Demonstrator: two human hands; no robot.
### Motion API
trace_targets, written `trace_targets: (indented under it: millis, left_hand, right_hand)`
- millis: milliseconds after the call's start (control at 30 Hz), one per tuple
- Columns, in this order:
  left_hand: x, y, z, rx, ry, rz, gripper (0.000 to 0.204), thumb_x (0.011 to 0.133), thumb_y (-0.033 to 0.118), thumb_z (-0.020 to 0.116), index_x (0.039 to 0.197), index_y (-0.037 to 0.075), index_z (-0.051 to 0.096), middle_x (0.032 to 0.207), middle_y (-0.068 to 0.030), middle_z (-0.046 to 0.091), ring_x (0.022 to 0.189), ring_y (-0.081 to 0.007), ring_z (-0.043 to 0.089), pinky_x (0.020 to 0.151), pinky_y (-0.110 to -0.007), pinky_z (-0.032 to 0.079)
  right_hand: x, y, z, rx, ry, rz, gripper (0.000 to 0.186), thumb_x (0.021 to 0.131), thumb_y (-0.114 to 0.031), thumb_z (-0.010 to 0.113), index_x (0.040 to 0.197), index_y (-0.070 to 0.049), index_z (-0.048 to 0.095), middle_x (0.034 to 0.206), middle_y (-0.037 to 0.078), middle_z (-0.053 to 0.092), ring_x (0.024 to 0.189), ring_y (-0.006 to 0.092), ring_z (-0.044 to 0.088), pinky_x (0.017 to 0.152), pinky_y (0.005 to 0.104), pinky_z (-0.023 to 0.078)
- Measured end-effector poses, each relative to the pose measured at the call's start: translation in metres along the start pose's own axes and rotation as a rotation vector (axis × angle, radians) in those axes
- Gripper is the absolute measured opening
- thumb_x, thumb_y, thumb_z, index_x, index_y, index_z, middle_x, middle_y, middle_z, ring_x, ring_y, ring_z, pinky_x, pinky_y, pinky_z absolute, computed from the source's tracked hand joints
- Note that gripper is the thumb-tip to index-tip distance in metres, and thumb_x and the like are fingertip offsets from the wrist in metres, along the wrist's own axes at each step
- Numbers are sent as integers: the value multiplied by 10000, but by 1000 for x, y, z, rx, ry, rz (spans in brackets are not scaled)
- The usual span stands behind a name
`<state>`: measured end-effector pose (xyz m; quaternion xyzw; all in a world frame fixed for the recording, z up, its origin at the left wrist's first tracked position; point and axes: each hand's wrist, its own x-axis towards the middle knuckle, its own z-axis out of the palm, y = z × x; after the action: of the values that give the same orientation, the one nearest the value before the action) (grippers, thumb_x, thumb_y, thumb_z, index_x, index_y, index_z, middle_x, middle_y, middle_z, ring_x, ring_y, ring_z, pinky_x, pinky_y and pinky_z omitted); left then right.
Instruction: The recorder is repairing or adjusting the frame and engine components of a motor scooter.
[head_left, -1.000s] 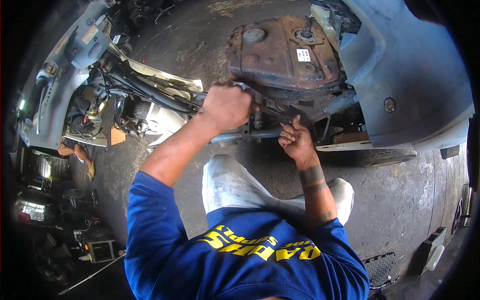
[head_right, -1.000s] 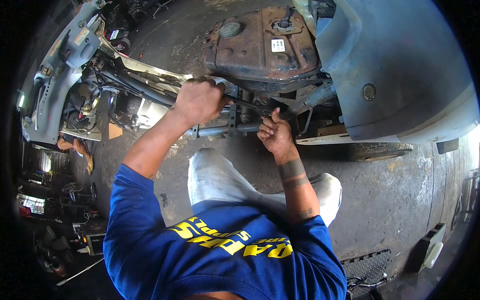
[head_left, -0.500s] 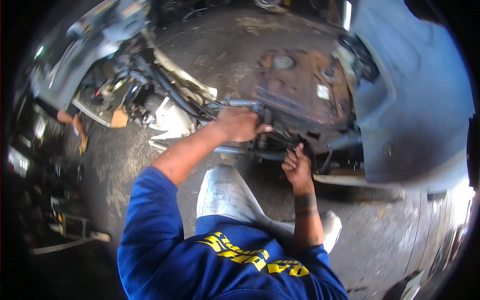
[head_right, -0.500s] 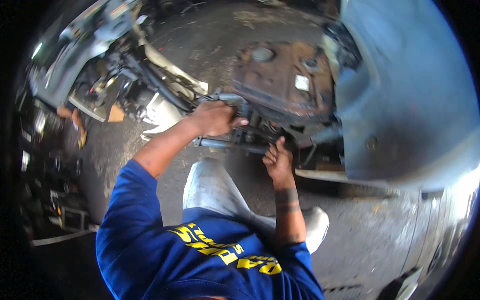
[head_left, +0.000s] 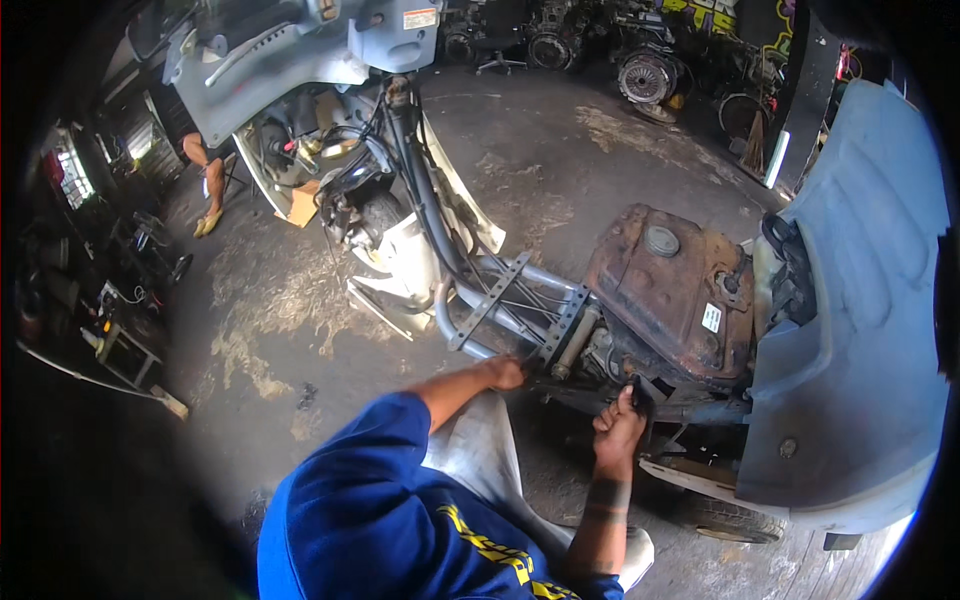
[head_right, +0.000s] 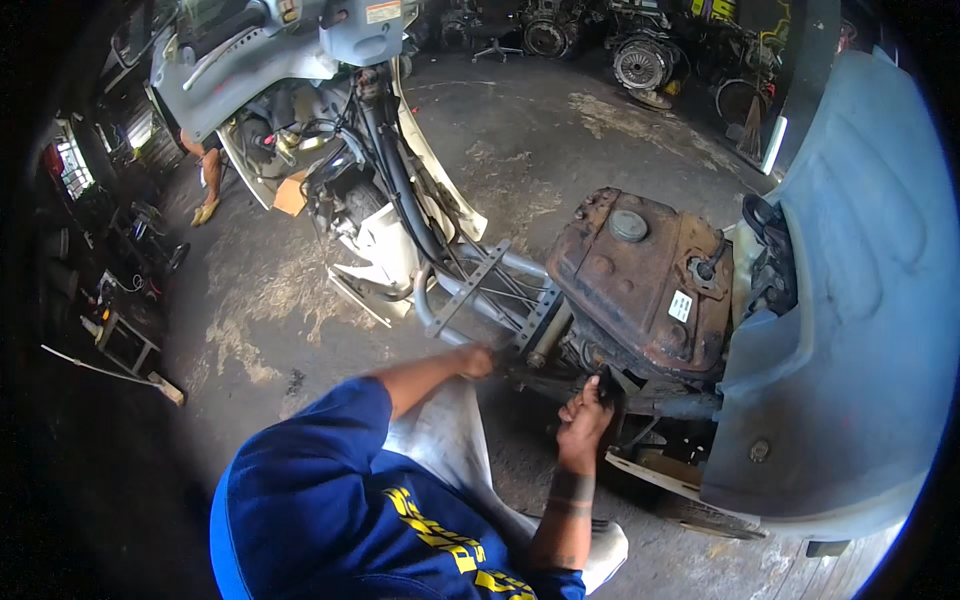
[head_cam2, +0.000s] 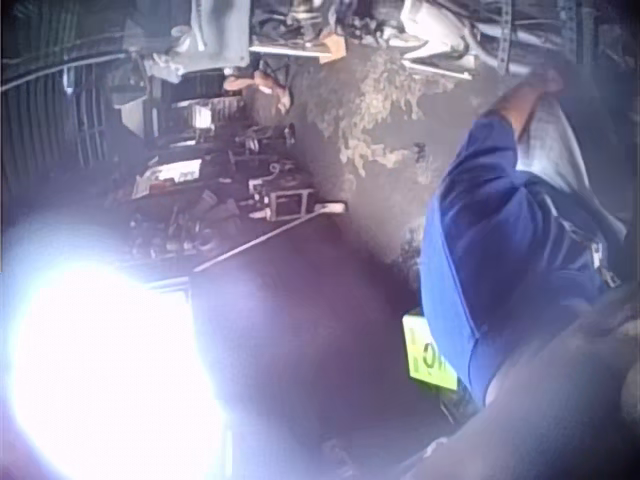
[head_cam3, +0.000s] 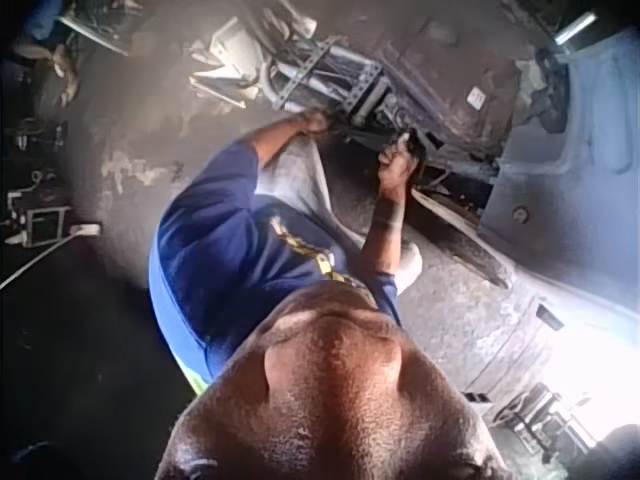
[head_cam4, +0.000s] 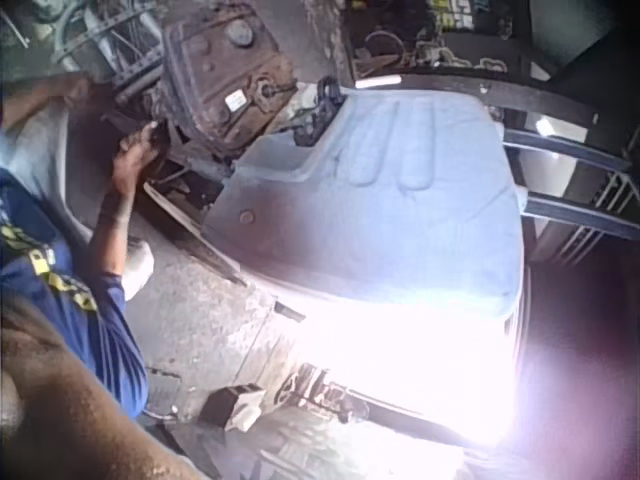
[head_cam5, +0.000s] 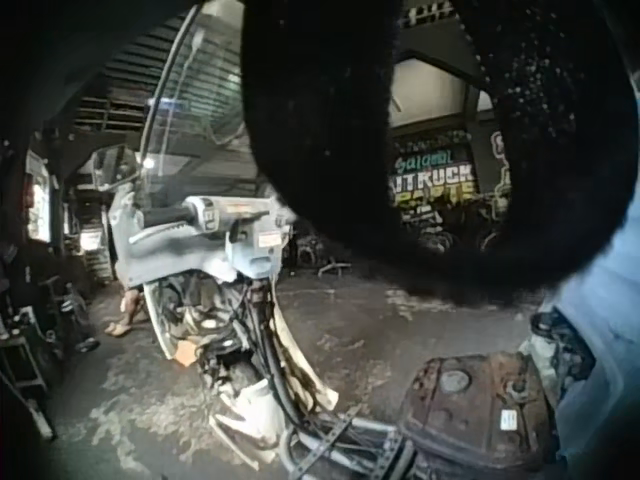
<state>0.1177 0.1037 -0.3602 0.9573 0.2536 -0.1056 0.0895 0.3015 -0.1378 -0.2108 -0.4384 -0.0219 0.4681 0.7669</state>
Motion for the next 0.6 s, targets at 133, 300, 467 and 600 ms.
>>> trace_targets:
  millis: [133, 300, 467, 600]
  left_hand:
    - [5, 121, -105, -428, -160, -228, 403, 859, 305, 531, 1120, 17, 636, 1249, -179, 592, 1192, -365, 528, 1040, -429, 401]
    - [11, 156, -80, -326, -81, 185, 478, 873, 408, 577, 1224, 84, 575, 1125, -181, 648, 1106, -394, 579, 939, -457, 464]
    - [24, 171, -92, -381, -205, 16, 659, 873, 587, 539, 1314, 98, 507, 1291, -211, 545, 1267, -392, 449, 1027, -517, 357]
    - [6, 160, -144, -151, -267, 47, 518, 882, 546, 558, 1178, 127, 626, 1165, -155, 636, 1151, -339, 571, 976, -606, 366]
  right_hand:
    - [-5, -9, -40, -64, 251, -222, 188, 968, -310, 566, 910, -166, 459, 561, -66, 280, 438, 53, 280, 386, 219, 244]
    - [-8, -13, -35, -120, 238, -231, 185, 972, -304, 561, 964, -150, 457, 576, -61, 304, 441, 55, 293, 387, 216, 244]
    - [0, -1, -37, -167, 214, -266, 213, 970, -314, 562, 999, -131, 456, 582, -48, 334, 445, 60, 321, 381, 221, 261]
    - [5, -1, -44, -110, 171, -212, 272, 972, -382, 537, 947, -130, 440, 591, -41, 325, 440, 65, 301, 375, 229, 250]
